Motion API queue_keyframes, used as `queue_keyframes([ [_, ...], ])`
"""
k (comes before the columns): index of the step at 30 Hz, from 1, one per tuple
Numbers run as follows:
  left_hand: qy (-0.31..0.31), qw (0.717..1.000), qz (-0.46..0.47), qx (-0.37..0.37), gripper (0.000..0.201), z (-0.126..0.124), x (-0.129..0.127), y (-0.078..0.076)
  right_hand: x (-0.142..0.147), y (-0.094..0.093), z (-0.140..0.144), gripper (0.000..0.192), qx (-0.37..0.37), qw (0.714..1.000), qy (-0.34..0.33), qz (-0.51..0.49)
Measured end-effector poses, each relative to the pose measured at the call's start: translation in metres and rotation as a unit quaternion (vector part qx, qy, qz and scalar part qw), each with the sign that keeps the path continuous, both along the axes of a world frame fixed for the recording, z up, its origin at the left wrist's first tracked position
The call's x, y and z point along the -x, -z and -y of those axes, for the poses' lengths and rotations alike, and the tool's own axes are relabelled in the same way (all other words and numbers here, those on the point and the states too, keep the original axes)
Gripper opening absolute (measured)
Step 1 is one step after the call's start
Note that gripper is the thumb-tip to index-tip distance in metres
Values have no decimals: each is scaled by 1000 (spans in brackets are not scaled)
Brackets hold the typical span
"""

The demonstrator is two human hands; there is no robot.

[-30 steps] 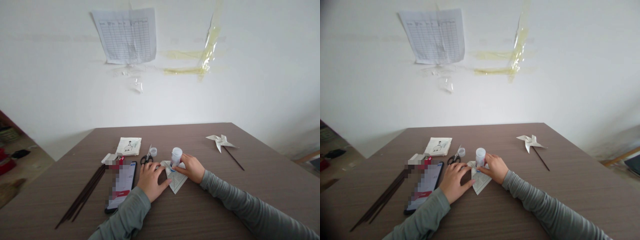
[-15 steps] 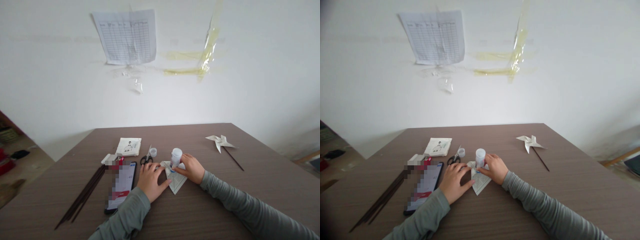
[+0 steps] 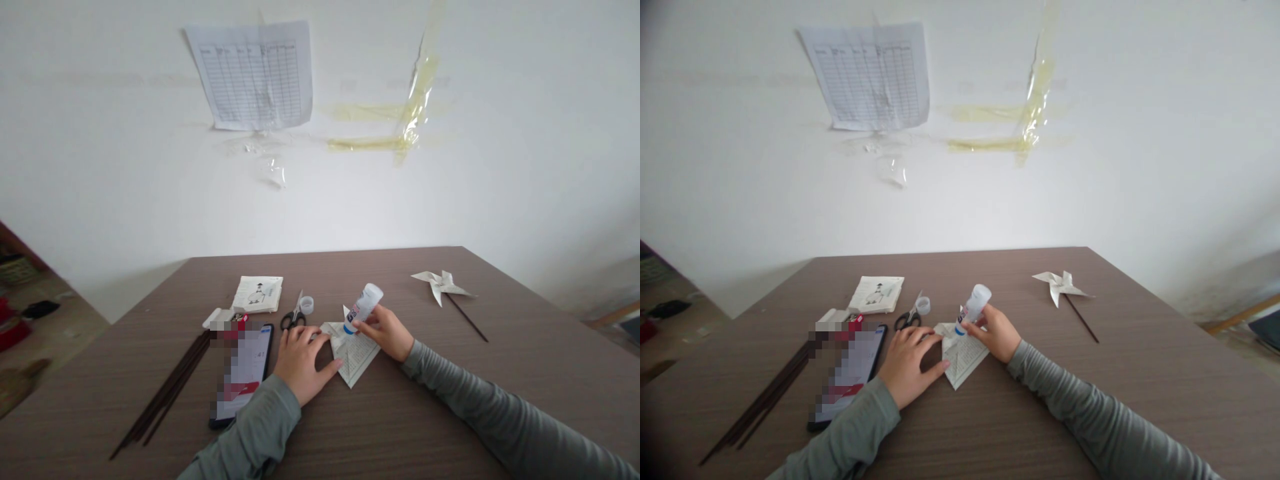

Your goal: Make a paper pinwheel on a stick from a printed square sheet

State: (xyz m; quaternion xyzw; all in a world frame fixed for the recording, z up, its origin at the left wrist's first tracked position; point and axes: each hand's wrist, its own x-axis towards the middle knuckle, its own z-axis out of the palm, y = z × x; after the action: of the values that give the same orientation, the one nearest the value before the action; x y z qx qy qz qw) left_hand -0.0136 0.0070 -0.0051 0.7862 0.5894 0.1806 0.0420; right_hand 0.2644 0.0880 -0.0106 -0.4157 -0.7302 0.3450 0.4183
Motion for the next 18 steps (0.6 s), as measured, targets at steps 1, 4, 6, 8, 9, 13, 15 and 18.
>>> queue_keyframes([
  [1, -4, 1000, 1, -2, 50, 0, 0, 1, -1, 1, -2, 80, 26, 999, 1, -35],
  [4, -8, 1000, 4, -5, 50, 0, 1, 2, -3, 2, -8, 89, 36, 995, 34, -83],
  [6, 4, 1000, 7, 4, 51, 1, 4, -1, -4, 2, -12, 85, 2, 994, 58, -95],
  [8, 17, 1000, 8, 18, 53, 1, 6, -6, -5, 2, -14, 77, -27, 993, 61, -101],
  [9, 20, 1000, 8, 23, 53, 2, 7, -8, -5, 2, -14, 73, -38, 992, 60, -101],
  [13, 10, 1000, 10, 23, 53, 3, 5, -12, -9, 4, -13, 66, -72, 992, 47, -89],
  [15, 10, 1000, 12, 22, 53, 3, 4, -12, -12, 6, -13, 67, -66, 994, 39, -79],
  [18, 11, 1000, 12, 17, 52, 3, 4, -10, -16, 8, -16, 67, -46, 996, 56, -55],
])
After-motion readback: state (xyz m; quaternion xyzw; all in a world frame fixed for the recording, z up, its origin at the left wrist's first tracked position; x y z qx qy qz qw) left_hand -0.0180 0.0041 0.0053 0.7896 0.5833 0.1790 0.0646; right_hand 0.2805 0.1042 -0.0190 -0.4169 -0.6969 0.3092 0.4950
